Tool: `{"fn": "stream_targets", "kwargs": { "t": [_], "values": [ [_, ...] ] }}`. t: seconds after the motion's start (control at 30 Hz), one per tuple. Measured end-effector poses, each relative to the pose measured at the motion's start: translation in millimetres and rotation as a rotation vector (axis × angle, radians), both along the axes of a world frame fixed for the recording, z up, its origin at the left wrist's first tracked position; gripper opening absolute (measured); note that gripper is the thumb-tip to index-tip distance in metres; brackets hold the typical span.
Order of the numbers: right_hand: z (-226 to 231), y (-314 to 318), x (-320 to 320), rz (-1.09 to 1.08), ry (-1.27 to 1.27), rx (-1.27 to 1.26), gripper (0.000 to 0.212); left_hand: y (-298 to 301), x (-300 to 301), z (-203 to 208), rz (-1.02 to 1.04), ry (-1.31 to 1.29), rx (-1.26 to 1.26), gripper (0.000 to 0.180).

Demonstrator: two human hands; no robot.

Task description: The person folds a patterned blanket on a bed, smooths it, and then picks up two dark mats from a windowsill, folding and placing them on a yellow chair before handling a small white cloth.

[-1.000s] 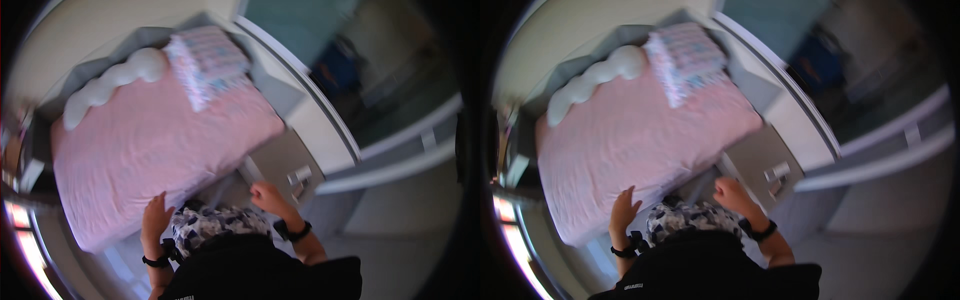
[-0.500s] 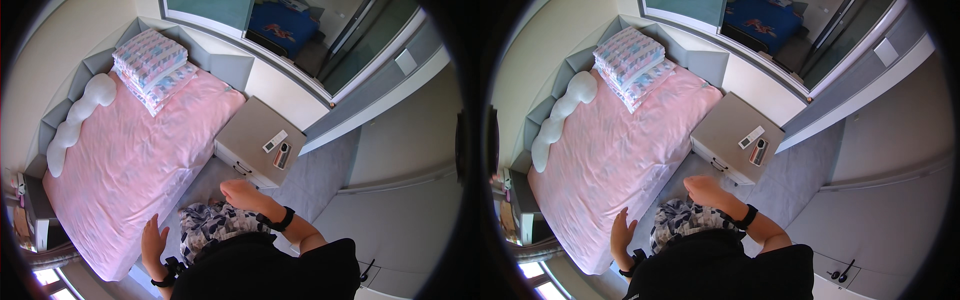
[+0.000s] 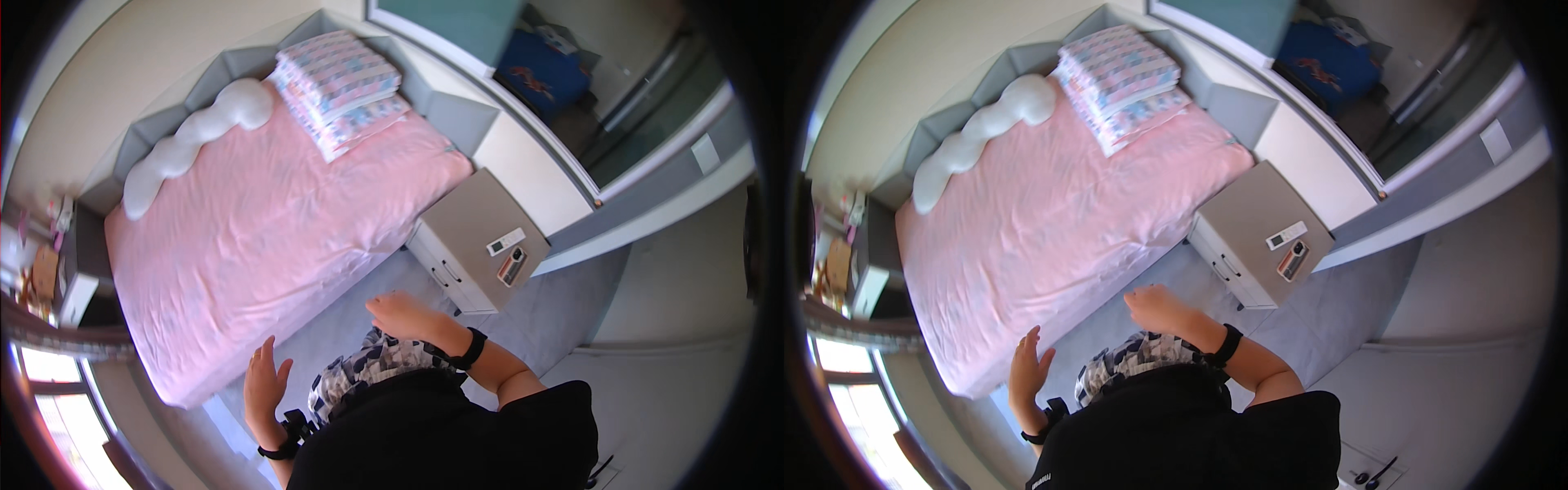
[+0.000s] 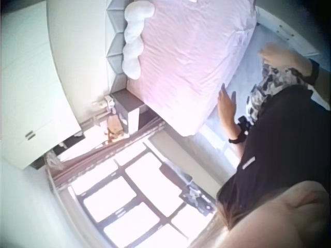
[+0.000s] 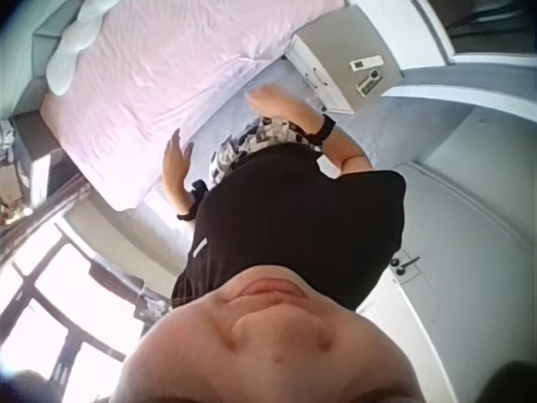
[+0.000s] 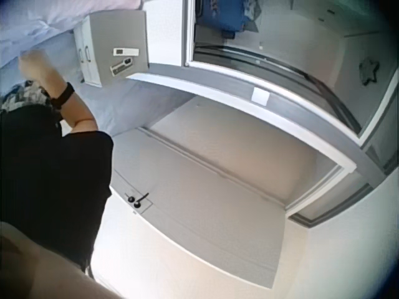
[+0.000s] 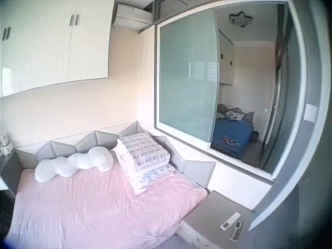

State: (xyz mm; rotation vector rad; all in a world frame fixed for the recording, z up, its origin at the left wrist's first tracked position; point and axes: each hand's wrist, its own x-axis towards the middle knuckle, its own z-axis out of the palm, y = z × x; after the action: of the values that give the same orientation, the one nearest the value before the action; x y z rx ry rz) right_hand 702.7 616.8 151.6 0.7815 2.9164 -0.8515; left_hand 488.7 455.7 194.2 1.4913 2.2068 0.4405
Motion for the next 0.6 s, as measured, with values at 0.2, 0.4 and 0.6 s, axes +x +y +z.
{"fn": "stream_targets", "kwargs": {
  "t": [0.2,0.4,0.6],
  "values": [
    [0.5,-67.4,-67.1,0.115,0.105,-0.037,0.018,-111.2,-62.2,-23.7,0.166,0.061,-0.102,0.043],
    [21.8,-125.2,-100.3,0.168,-0.117,-0.075,0.022,-186.3,-90.9,-31.2,0.290,0.023,-0.100,0.041],
    [27.7,-184.8,-158.8,0.265,-0.130,-0.022,0.026,-261.5,-118.7,-20.2,0.375,-0.015,-0.061,0.042]
  ]
}}
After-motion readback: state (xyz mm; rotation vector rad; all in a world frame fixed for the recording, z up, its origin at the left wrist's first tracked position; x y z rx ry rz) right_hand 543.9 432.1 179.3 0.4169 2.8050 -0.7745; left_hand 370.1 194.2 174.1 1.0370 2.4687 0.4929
